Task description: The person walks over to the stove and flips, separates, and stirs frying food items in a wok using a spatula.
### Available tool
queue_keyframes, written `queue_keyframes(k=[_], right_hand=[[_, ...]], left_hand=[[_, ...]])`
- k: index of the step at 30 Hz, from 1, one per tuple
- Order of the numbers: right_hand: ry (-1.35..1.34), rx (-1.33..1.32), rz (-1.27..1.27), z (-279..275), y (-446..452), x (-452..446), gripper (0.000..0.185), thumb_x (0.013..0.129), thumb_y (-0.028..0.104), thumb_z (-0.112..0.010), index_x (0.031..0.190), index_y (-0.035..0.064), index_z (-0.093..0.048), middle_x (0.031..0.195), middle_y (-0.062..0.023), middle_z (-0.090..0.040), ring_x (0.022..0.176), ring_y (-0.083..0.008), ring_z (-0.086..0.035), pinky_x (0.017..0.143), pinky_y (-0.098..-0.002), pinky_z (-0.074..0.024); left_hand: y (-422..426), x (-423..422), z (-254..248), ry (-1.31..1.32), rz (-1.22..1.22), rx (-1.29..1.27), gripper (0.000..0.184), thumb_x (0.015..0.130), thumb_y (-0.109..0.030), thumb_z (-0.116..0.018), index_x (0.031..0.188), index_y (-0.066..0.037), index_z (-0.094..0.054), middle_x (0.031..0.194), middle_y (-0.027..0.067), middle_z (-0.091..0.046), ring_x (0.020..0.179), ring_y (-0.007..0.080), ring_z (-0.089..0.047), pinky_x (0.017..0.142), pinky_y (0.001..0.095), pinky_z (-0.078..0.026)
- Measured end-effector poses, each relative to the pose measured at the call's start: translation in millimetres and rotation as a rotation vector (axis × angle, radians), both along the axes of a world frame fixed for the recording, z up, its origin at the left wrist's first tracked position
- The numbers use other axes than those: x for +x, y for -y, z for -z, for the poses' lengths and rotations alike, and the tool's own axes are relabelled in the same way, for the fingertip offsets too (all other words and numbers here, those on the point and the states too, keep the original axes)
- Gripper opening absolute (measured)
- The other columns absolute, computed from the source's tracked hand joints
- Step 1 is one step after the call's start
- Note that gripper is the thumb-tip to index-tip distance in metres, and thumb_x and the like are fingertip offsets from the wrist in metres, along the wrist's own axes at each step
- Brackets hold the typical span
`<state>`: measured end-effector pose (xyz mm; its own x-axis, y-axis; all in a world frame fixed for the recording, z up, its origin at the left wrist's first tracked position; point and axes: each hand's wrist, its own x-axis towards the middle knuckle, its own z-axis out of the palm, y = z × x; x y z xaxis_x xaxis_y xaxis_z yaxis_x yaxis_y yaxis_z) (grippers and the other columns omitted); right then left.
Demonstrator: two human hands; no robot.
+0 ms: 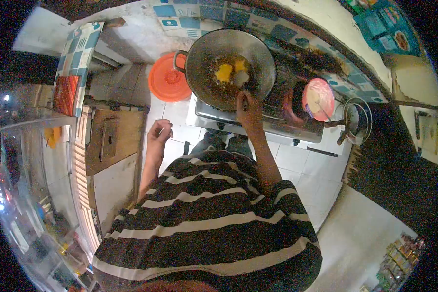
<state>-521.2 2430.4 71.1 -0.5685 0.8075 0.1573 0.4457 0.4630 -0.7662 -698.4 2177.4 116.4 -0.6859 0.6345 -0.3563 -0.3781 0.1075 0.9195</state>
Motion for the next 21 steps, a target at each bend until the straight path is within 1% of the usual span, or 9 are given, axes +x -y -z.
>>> queue_keyframes(k=[2,4,7,9,11,14,17,20,21], right_hand=[[-0.005,0.007,0.053,21.0,-6.0,8.5,0.023,0.087,0.017,-0.060,0.106,0.0048,-0.059,0.099,-0.0165,-0.064,0.089,-0.0334,-0.062,0.080,-0.0417,-0.0480],[0.089,-0.115,0.066,31.7,-19.2,20.8,0.024,0.088,0.018,-0.059,0.108,0.0059,-0.058,0.105,-0.0155,-0.063,0.090,-0.0342,-0.061,0.082,-0.0427,-0.0475],[0.155,-0.139,-0.080,57.7,-43.0,46.2,0.026,0.089,0.023,-0.055,0.111,0.0082,-0.057,0.111,-0.0133,-0.061,0.091,-0.0351,-0.061,0.083,-0.0430,-0.0473],[0.223,0.001,-0.207,66.4,-55.8,53.5,0.026,0.089,0.025,-0.053,0.109,0.0088,-0.057,0.109,-0.0126,-0.061,0.090,-0.0341,-0.061,0.082,-0.0423,-0.0476],[0.356,0.245,-0.307,20.4,-60.8,44.3,0.023,0.088,0.025,-0.051,0.102,0.0081,-0.059,0.102,-0.0128,-0.063,0.089,-0.0314,-0.062,0.079,-0.0411,-0.0480],[0.225,-0.372,-0.040,-31.4,-59.6,16.7,0.018,0.086,0.021,-0.050,0.088,0.0058,-0.059,0.084,-0.0118,-0.064,0.079,-0.0260,-0.063,0.072,-0.0382,-0.0480],[-0.021,-0.436,-0.059,-31.1,-64.0,18.3,0.018,0.085,0.017,-0.048,0.077,0.0042,-0.059,0.070,-0.0108,-0.061,0.069,-0.0224,-0.061,0.065,-0.0346,-0.0461],[-0.052,-0.373,-0.095,-42.6,-68.4,25.1,0.021,0.085,0.017,-0.048,0.074,0.0044,-0.059,0.068,-0.0090,-0.060,0.064,-0.0212,-0.058,0.064,-0.0320,-0.0447],[-0.064,-0.409,-0.098,-53.8,-65.8,27.8,0.019,0.084,0.017,-0.049,0.074,0.0045,-0.059,0.067,-0.0095,-0.059,0.064,-0.0203,-0.057,0.063,-0.0317,-0.0441]], left_hand=[[-0.9,-2.0,1.6,0.008,0.087,-0.031,0.013,0.086,-0.011,-0.062,0.096,-0.002,-0.061,0.079,0.0014,-0.059,0.071,0.0085,-0.051,0.068,0.0224,-0.041],[-3.5,-1.3,4.9,-0.013,0.126,-0.052,0.013,0.087,-0.010,-0.062,0.096,-0.001,-0.062,0.080,0.0022,-0.061,0.069,0.0080,-0.050,0.066,0.0219,-0.041],[-3.0,9.6,0.0,-0.013,0.087,-0.073,0.013,0.088,-0.012,-0.062,0.092,0.000,-0.063,0.078,0.0031,-0.062,0.067,0.0077,-0.049,0.065,0.0215,-0.041],[-3.7,21.3,-5.9,-0.014,0.045,-0.086,0.013,0.089,-0.014,-0.062,0.089,-0.001,-0.062,0.078,0.0027,-0.060,0.067,0.0080,-0.049,0.065,0.0219,-0.041],[-6.3,36.0,-11.9,-0.008,0.012,-0.086,0.014,0.090,-0.016,-0.061,0.087,-0.002,-0.059,0.077,0.0020,-0.058,0.067,0.0083,-0.048,0.065,0.0223,-0.041],[-13.2,57.1,-22.2,-0.044,0.038,-0.051,0.020,0.091,-0.024,-0.060,0.083,-0.007,-0.055,0.075,-0.0001,-0.053,0.071,0.0089,-0.049,0.067,0.0234,-0.040],[-16.7,73.9,-28.6,-0.053,0.024,-0.036,0.018,0.094,-0.024,-0.055,0.090,-0.007,-0.052,0.077,0.0004,-0.051,0.072,0.0096,-0.048,0.067,0.0240,-0.040],[-16.8,85.5,-30.6,0.005,-0.007,0.013,0.017,0.097,-0.023,-0.047,0.091,-0.007,-0.050,0.077,0.0024,-0.051,0.072,0.0112,-0.048,0.069,0.0242,-0.039],[-18.0,90.2,-35.9,0.019,-0.010,0.006,0.019,0.098,-0.024,-0.046,0.091,-0.007,-0.050,0.077,0.0028,-0.051,0.072,0.0115,-0.048,0.069,0.0241,-0.038]])
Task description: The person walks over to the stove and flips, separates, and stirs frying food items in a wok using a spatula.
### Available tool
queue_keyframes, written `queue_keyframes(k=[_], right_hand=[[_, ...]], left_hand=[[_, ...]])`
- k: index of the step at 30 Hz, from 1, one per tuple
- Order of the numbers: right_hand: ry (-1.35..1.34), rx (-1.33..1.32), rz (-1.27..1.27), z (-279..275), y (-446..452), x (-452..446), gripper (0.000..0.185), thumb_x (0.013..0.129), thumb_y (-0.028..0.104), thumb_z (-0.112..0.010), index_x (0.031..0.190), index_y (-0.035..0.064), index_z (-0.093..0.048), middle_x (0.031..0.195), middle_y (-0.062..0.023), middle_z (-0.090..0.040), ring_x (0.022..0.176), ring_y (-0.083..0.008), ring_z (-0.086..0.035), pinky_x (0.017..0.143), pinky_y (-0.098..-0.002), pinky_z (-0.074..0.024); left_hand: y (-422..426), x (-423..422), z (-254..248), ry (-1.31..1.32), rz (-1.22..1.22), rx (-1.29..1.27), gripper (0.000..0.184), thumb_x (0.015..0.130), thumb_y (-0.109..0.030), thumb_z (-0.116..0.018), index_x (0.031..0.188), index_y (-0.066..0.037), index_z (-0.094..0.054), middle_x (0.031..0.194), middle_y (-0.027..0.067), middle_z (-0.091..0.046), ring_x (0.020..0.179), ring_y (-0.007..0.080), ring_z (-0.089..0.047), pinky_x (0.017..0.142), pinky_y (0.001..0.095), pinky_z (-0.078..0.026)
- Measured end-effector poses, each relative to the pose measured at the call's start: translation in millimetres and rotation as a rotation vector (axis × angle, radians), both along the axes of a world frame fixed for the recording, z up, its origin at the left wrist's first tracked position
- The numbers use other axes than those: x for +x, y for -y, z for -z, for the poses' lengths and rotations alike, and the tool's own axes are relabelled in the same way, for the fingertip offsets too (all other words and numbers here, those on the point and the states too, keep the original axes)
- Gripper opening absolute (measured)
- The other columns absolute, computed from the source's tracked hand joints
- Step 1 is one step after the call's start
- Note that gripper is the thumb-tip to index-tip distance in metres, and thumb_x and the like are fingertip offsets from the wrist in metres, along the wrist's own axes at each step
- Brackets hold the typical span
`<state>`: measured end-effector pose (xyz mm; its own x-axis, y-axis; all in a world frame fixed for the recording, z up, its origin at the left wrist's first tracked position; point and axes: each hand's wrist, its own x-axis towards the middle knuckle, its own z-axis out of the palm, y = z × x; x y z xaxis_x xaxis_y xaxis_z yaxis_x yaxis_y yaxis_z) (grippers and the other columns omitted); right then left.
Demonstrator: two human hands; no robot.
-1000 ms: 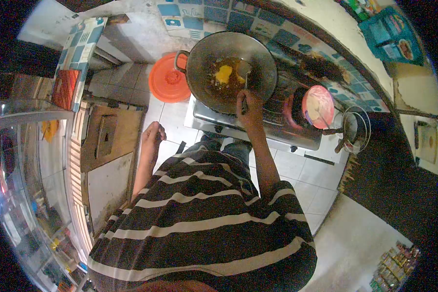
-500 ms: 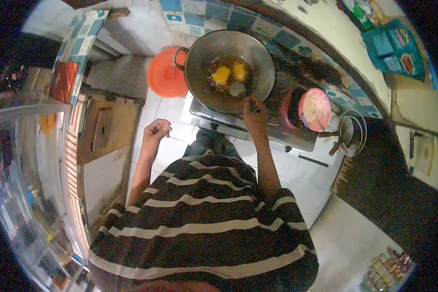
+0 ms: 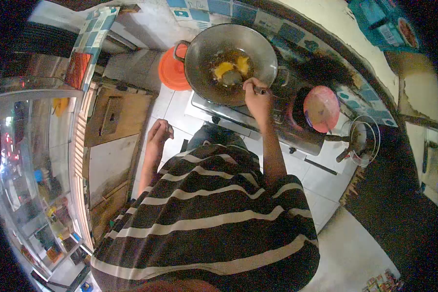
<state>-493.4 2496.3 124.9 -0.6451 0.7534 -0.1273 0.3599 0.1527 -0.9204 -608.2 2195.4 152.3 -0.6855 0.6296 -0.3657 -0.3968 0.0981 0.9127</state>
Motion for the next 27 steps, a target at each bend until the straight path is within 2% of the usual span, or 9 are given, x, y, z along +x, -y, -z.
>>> queue_keyframes(k=[3,6,10,15,19,21,23,24,27], right_hand=[[0.011,0.177,-0.033,-11.5,-0.5,5.1,0.020,0.083,0.019,-0.050,0.076,0.0029,-0.059,0.068,-0.0113,-0.059,0.062,-0.0231,-0.057,0.063,-0.0332,-0.0445],[0.145,0.140,-0.074,-2.6,-6.4,5.0,0.021,0.083,0.021,-0.051,0.080,0.0021,-0.061,0.070,-0.0137,-0.061,0.063,-0.0263,-0.058,0.062,-0.0348,-0.0451],[0.080,0.132,-0.033,18.1,-12.9,0.2,0.023,0.084,0.023,-0.052,0.082,0.0023,-0.062,0.071,-0.0158,-0.062,0.064,-0.0287,-0.059,0.062,-0.0362,-0.0460],[-0.029,0.104,0.000,-2.3,-8.2,1.8,0.023,0.085,0.024,-0.053,0.082,0.0027,-0.063,0.071,-0.0163,-0.063,0.064,-0.0322,-0.060,0.065,-0.0386,-0.0475],[0.063,0.132,0.008,-1.6,-6.3,3.8,0.021,0.084,0.023,-0.055,0.081,0.0037,-0.064,0.070,-0.0136,-0.064,0.063,-0.0265,-0.061,0.064,-0.0364,-0.0475],[0.081,0.192,0.001,19.0,-8.1,3.4,0.021,0.083,0.023,-0.055,0.081,0.0037,-0.064,0.070,-0.0136,-0.064,0.064,-0.0260,-0.062,0.064,-0.0358,-0.0476],[0.122,0.173,-0.010,22.8,-6.9,3.4,0.021,0.083,0.022,-0.055,0.082,0.0037,-0.064,0.074,-0.0155,-0.065,0.069,-0.0295,-0.064,0.067,-0.0368,-0.0485],[0.142,0.164,-0.016,21.2,-6.2,2.7,0.021,0.083,0.022,-0.055,0.083,0.0037,-0.065,0.076,-0.0165,-0.066,0.071,-0.0312,-0.065,0.068,-0.0372,-0.0490],[0.071,0.011,-0.008,10.7,-0.5,3.5,0.023,0.083,0.023,-0.054,0.086,0.0035,-0.065,0.082,-0.0209,-0.066,0.080,-0.0396,-0.063,0.073,-0.0412,-0.0492]], left_hand=[[-3.1,7.4,-0.6,-0.001,0.005,-0.033,0.025,0.099,-0.027,-0.042,0.086,-0.007,-0.049,0.075,0.0030,-0.050,0.072,0.0117,-0.047,0.071,0.0242,-0.038],[-2.6,9.9,4.6,-0.046,0.008,-0.047,0.031,0.099,-0.029,-0.041,0.078,-0.006,-0.049,0.073,0.0020,-0.049,0.072,0.0106,-0.046,0.073,0.0243,-0.039],[-10.1,11.4,5.7,-0.068,0.022,-0.101,0.037,0.098,-0.030,-0.044,0.072,-0.005,-0.050,0.070,0.0014,-0.049,0.071,0.0091,-0.045,0.072,0.0232,-0.038],[-17.8,-0.6,16.0,-0.120,0.117,-0.056,0.019,0.094,-0.018,-0.054,0.081,-0.003,-0.056,0.075,0.0018,-0.057,0.070,0.0084,-0.049,0.070,0.0227,-0.040],[-24.3,-5.5,3.4,-0.085,0.158,-0.075,0.005,0.089,-0.007,-0.060,0.088,-0.002,-0.060,0.080,0.0030,-0.062,0.069,0.0096,-0.053,0.069,0.0233,-0.044],[-7.7,-5.1,8.7,-0.086,0.241,-0.106,0.010,0.088,-0.010,-0.062,0.084,-0.001,-0.061,0.076,0.0026,-0.063,0.066,0.0091,-0.053,0.065,0.0227,-0.044],[14.5,0.3,7.9,-0.095,0.364,-0.144,0.015,0.089,-0.013,-0.062,0.081,0.000,-0.062,0.073,0.0025,-0.062,0.066,0.0080,-0.052,0.062,0.0226,-0.043],[20.6,3.2,-1.3,-0.037,0.415,-0.238,0.026,0.091,-0.019,-0.061,0.071,-0.001,-0.059,0.066,0.0002,-0.055,0.063,0.0070,-0.049,0.058,0.0227,-0.041],[42.3,2.9,8.5,0.119,0.318,-0.331,0.034,0.092,-0.020,-0.060,0.064,-0.003,-0.051,0.057,-0.0034,-0.043,0.059,0.0068,-0.044,0.059,0.0218,-0.038]])
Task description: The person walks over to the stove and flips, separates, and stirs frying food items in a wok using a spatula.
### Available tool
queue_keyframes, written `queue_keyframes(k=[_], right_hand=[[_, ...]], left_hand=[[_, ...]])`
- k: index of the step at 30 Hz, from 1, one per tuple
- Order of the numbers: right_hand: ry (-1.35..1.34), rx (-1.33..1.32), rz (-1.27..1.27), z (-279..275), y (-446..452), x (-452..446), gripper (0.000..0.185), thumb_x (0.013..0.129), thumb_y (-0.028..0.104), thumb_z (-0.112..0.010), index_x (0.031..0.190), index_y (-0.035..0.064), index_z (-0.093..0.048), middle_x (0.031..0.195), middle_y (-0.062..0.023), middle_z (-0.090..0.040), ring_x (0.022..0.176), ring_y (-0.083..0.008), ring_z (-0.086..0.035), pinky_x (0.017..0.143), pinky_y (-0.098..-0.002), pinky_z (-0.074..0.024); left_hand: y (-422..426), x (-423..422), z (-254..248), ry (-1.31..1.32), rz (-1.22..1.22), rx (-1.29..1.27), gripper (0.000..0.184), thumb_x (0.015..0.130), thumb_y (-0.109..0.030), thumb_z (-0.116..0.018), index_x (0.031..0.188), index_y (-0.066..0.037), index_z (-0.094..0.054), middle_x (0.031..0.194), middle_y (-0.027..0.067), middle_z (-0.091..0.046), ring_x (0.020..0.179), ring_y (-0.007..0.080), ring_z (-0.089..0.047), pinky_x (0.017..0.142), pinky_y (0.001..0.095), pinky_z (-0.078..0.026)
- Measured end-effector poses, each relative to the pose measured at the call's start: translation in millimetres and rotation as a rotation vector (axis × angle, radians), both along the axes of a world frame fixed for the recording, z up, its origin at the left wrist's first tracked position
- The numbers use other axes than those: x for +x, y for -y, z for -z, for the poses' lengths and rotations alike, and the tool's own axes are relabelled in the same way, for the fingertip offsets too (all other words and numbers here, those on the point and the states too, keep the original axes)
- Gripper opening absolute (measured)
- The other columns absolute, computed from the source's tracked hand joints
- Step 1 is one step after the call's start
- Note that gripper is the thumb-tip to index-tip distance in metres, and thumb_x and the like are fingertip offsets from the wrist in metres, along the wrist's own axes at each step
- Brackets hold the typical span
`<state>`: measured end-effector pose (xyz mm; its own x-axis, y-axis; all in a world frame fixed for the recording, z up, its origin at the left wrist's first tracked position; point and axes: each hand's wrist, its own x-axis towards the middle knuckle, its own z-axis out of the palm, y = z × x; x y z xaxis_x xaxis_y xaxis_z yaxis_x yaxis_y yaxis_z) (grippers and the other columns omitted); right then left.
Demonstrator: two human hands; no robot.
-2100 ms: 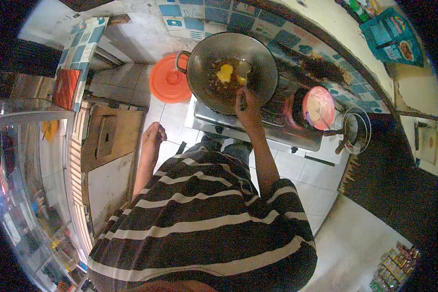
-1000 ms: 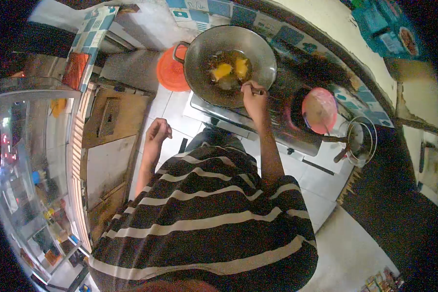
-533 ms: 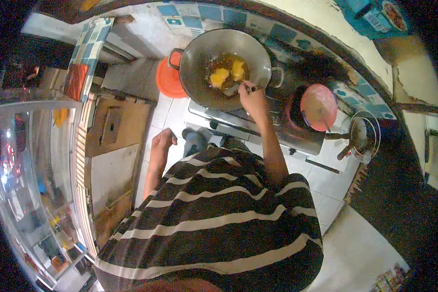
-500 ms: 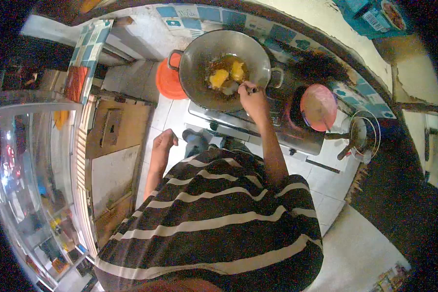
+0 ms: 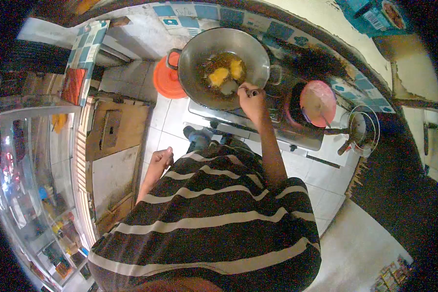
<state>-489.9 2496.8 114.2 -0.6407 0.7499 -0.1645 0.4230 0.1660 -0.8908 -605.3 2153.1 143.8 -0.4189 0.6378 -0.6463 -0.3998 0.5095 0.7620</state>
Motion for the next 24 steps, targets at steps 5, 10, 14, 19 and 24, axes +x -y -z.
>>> queue_keyframes(k=[5,10,14,19,24], right_hand=[[0.060,0.213,0.029,-4.6,5.1,-1.8,0.023,0.083,0.023,-0.053,0.083,0.0025,-0.064,0.081,-0.0192,-0.066,0.080,-0.0393,-0.063,0.072,-0.0410,-0.0489],[0.024,0.152,-0.022,-6.9,4.1,-4.1,0.023,0.083,0.022,-0.053,0.083,0.0011,-0.064,0.080,-0.0187,-0.066,0.077,-0.0377,-0.063,0.071,-0.0399,-0.0486],[-0.004,0.097,-0.012,-18.9,9.2,-2.1,0.022,0.084,0.019,-0.051,0.083,0.0007,-0.063,0.076,-0.0178,-0.065,0.072,-0.0323,-0.064,0.068,-0.0378,-0.0481],[0.063,0.129,-0.011,-4.2,6.9,-0.8,0.021,0.085,0.018,-0.050,0.080,0.0004,-0.062,0.072,-0.0156,-0.063,0.068,-0.0263,-0.063,0.066,-0.0354,-0.0474],[-0.034,0.012,0.043,-9.6,4.2,-3.9,0.022,0.085,0.019,-0.051,0.080,0.0007,-0.061,0.073,-0.0154,-0.064,0.069,-0.0266,-0.063,0.066,-0.0355,-0.0473]], left_hand=[[-23.0,16.1,-16.8,-0.156,0.152,0.254,0.026,0.099,-0.028,-0.043,0.098,-0.003,-0.051,0.109,0.0097,-0.044,0.102,0.0195,-0.044,0.092,0.0315,-0.037],[-21.6,0.2,-31.6,-0.083,0.641,0.415,0.052,0.093,-0.043,-0.049,0.127,-0.004,-0.054,0.139,0.0160,-0.041,0.129,0.0322,-0.036,0.107,0.0416,-0.027],[-11.2,-11.0,-39.7,-0.065,0.665,0.432,0.048,0.088,-0.044,-0.058,0.114,-0.005,-0.061,0.132,0.0169,-0.047,0.123,0.0304,-0.043,0.104,0.0410,-0.031],[-10.7,-15.7,-30.5,0.020,0.454,0.448,0.031,0.087,-0.036,-0.063,0.094,-0.005,-0.064,0.124,0.0168,-0.051,0.117,0.0276,-0.047,0.100,0.0395,-0.034],[-30.1,1.3,-33.8,-0.163,0.645,0.487,0.034,0.092,-0.030,-0.057,0.113,-0.004,-0.064,0.130,0.0163,-0.049,0.121,0.0273,-0.045,0.102,0.0388,-0.034]])
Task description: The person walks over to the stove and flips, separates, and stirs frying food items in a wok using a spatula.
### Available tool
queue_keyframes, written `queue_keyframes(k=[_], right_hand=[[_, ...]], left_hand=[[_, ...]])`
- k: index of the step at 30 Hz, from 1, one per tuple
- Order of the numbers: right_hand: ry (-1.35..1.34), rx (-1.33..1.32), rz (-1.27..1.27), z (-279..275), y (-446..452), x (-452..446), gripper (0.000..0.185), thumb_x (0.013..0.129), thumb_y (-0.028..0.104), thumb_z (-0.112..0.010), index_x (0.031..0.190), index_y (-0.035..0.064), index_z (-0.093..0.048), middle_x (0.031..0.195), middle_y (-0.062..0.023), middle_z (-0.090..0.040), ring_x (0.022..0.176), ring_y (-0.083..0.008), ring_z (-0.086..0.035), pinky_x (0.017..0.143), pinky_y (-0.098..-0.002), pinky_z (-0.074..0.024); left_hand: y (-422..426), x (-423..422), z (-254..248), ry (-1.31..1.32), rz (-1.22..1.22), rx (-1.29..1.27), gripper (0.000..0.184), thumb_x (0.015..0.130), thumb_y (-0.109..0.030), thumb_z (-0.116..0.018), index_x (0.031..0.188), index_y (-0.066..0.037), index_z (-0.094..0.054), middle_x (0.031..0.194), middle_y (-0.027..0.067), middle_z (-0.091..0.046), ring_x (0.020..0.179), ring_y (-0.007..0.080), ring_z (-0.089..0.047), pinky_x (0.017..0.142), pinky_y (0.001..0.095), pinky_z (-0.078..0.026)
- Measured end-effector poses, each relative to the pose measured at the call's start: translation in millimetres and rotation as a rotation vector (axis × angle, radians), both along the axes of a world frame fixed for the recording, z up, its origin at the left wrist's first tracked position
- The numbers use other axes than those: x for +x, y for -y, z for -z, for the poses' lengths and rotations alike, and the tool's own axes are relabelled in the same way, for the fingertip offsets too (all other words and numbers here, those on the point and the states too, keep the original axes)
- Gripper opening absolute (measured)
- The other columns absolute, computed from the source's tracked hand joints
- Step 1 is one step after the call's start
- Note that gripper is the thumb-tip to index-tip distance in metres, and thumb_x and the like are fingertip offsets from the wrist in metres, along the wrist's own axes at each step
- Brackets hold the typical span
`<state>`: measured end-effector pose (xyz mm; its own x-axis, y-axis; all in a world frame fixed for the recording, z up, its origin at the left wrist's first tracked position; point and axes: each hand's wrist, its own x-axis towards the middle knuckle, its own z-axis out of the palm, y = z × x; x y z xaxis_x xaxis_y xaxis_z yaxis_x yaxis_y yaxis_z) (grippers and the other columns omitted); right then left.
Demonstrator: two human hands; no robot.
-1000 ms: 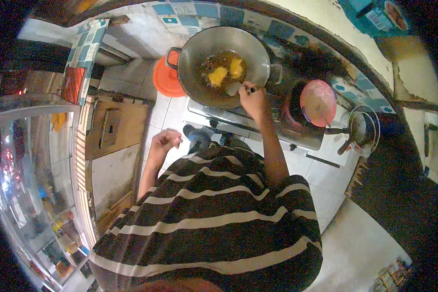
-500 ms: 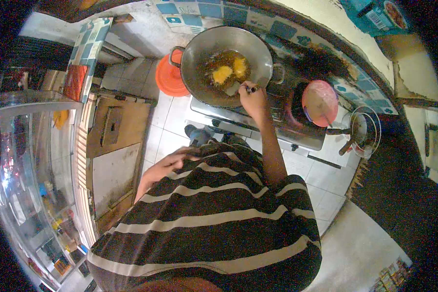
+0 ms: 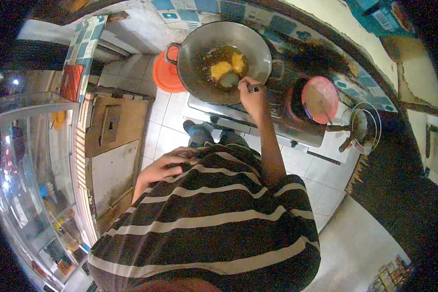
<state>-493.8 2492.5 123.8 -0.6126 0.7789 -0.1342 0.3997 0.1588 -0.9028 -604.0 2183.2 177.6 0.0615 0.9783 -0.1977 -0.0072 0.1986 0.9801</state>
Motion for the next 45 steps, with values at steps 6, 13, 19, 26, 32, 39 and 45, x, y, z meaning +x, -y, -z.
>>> queue_keyframes(k=[6,13,19,26,32,39,45], right_hand=[[0.152,0.000,-0.047,2.1,-7.4,-5.2,0.023,0.085,0.021,-0.051,0.079,0.0017,-0.061,0.075,-0.0141,-0.064,0.071,-0.0268,-0.063,0.068,-0.0354,-0.0478],[0.078,0.074,-0.035,9.8,-11.2,-9.8,0.025,0.085,0.026,-0.051,0.082,0.0044,-0.064,0.077,-0.0165,-0.065,0.072,-0.0337,-0.063,0.069,-0.0379,-0.0482],[0.158,0.068,-0.050,23.4,-16.6,-14.9,0.025,0.083,0.027,-0.052,0.083,0.0060,-0.065,0.071,-0.0133,-0.063,0.068,-0.0295,-0.063,0.067,-0.0362,-0.0480],[0.103,0.054,-0.041,3.8,-11.3,-16.9,0.027,0.084,0.029,-0.051,0.079,0.0051,-0.064,0.070,-0.0126,-0.063,0.068,-0.0286,-0.063,0.066,-0.0375,-0.0475],[0.097,0.127,-0.034,25.8,-15.4,-22.1,0.025,0.083,0.023,-0.051,0.075,0.0029,-0.063,0.071,-0.0125,-0.064,0.068,-0.0266,-0.063,0.067,-0.0386,-0.0473],[-0.018,0.040,-0.033,32.0,-20.5,-23.8,0.023,0.082,0.020,-0.052,0.076,0.0006,-0.064,0.070,-0.0127,-0.065,0.068,-0.0250,-0.062,0.066,-0.0362,-0.0474],[0.123,-0.007,0.010,10.6,-11.6,-14.7,0.024,0.084,0.021,-0.051,0.077,0.0014,-0.064,0.071,-0.0123,-0.065,0.070,-0.0239,-0.062,0.070,-0.0337,-0.0477]], left_hand=[[14.6,-1.3,-7.6,0.119,-0.036,-0.062,0.039,0.095,-0.033,-0.051,0.111,-0.001,-0.065,0.128,0.0146,-0.053,0.122,0.0279,-0.045,0.103,0.0384,-0.033],[13.2,-12.7,7.1,0.101,-0.400,0.060,0.038,0.096,-0.033,-0.050,0.074,-0.001,-0.051,0.099,0.0100,-0.056,0.098,0.0212,-0.051,0.088,0.0333,-0.039],[-5.6,-5.0,3.8,0.067,-0.500,-0.018,0.019,0.093,-0.020,-0.054,0.091,-0.001,-0.053,0.099,0.0085,-0.054,0.096,0.0187,-0.050,0.090,0.0308,-0.038],[-7.3,4.0,10.8,0.072,-0.474,-0.064,0.019,0.091,-0.018,-0.055,0.094,0.000,-0.055,0.100,0.0082,-0.056,0.096,0.0166,-0.052,0.091,0.0301,-0.038],[-9.8,-1.8,8.6,0.092,-0.503,-0.075,0.017,0.092,-0.017,-0.055,0.096,0.000,-0.055,0.102,0.0070,-0.057,0.096,0.0160,-0.052,0.092,0.0300,-0.039],[-12.2,-9.1,8.5,0.066,-0.494,-0.067,0.016,0.093,-0.017,-0.055,0.097,-0.002,-0.053,0.104,0.0066,-0.057,0.096,0.0145,-0.052,0.092,0.0300,-0.040],[-15.2,-5.7,8.0,0.074,-0.506,-0.071,0.016,0.093,-0.017,-0.055,0.097,-0.002,-0.052,0.104,0.0060,-0.057,0.095,0.0138,-0.051,0.092,0.0295,-0.039]])
